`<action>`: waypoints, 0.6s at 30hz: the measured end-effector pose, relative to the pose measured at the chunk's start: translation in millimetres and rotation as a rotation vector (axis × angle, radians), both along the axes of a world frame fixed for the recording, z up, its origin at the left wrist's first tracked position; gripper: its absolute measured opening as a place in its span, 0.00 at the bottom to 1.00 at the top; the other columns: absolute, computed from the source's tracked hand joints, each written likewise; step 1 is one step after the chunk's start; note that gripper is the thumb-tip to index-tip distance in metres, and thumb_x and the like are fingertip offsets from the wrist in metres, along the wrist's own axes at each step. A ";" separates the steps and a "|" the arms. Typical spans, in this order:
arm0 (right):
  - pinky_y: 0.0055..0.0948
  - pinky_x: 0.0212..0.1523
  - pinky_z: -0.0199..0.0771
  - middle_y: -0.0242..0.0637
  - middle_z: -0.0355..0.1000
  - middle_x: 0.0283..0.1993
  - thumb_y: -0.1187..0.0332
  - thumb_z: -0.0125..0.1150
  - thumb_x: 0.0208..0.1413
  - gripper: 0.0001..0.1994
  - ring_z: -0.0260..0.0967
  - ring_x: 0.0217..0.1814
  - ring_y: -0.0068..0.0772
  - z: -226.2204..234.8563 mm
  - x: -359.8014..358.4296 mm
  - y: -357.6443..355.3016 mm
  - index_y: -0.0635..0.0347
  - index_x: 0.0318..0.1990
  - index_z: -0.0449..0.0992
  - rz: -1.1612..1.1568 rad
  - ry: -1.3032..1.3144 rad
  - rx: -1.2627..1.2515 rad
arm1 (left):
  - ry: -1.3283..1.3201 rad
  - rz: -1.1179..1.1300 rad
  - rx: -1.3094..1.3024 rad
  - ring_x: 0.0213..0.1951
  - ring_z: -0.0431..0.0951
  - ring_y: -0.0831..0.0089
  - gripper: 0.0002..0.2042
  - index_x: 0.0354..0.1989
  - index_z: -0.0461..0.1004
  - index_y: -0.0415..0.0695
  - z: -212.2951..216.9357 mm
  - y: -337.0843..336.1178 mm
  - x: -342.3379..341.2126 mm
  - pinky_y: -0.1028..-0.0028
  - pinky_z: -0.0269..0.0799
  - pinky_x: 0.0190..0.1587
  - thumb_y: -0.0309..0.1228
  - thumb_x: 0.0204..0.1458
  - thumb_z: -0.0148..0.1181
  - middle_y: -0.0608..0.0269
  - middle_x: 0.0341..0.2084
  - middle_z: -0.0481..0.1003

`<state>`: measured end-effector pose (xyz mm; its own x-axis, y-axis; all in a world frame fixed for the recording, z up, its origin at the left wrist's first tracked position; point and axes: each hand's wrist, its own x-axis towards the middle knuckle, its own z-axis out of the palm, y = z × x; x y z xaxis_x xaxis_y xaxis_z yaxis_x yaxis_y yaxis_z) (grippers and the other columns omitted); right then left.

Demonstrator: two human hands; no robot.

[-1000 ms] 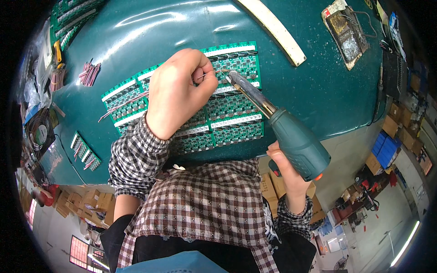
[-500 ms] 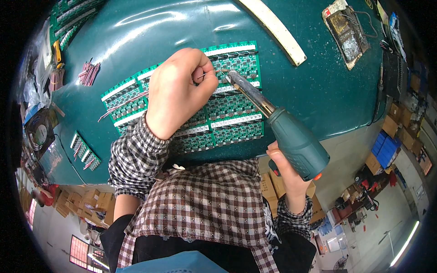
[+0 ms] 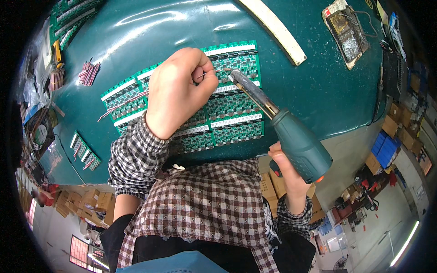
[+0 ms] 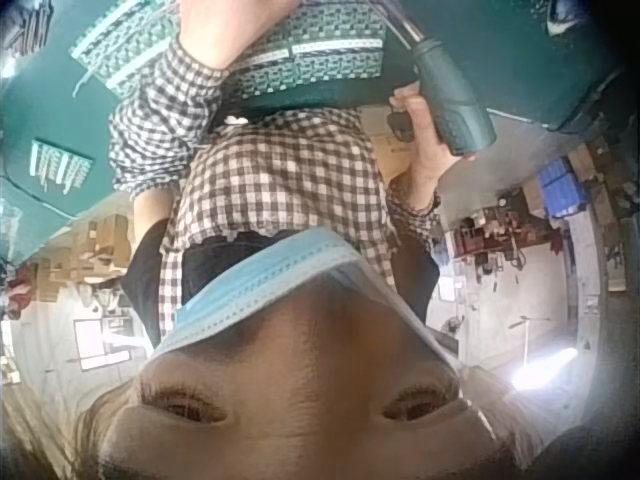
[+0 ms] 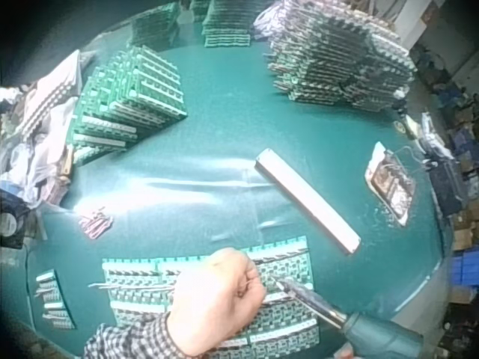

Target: The person uses a soldering iron to attach small wires to green circuit boards. They hold the boards on a green workbench, apply the soldering iron to specific points, and occasionally lift the boards to inspect the connections. The process involves repetitive handling of multiple boards and wires.

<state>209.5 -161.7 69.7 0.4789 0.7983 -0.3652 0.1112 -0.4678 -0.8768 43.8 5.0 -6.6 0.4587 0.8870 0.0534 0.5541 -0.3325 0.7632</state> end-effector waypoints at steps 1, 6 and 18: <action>0.26 0.30 0.72 0.40 0.70 0.27 0.66 0.59 0.50 0.20 0.70 0.26 0.30 -0.3 -0.2 -0.3 0.76 0.45 0.68 -0.005 0.003 0.004 | 0.002 0.002 0.000 0.18 0.67 0.69 0.05 0.20 0.68 0.42 0.5 0.0 0.3 0.72 0.63 0.22 0.21 0.37 0.58 0.63 0.15 0.65; 0.30 0.34 0.76 0.44 0.72 0.33 0.74 0.60 0.49 0.16 0.72 0.33 0.34 1.1 3.8 -3.1 0.73 0.45 0.69 -0.002 0.090 0.024 | -0.002 0.009 -0.008 0.18 0.67 0.69 0.05 0.20 0.68 0.42 1.0 0.5 0.1 0.72 0.63 0.22 0.21 0.37 0.58 0.63 0.15 0.65; 0.30 0.32 0.78 0.45 0.72 0.34 0.65 0.60 0.50 0.22 0.72 0.34 0.37 -1.7 1.5 -2.5 0.76 0.47 0.68 -0.011 0.077 0.039 | 0.014 -0.032 0.040 0.22 0.72 0.56 0.04 0.21 0.69 0.40 -2.0 -2.5 -0.4 0.65 0.69 0.24 0.23 0.37 0.58 0.55 0.19 0.70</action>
<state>211.0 -164.3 68.0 0.4592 0.8076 -0.3700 0.0382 -0.4341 -0.9000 43.4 2.5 -8.6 0.4875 0.8693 0.0816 0.5535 -0.3800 0.7411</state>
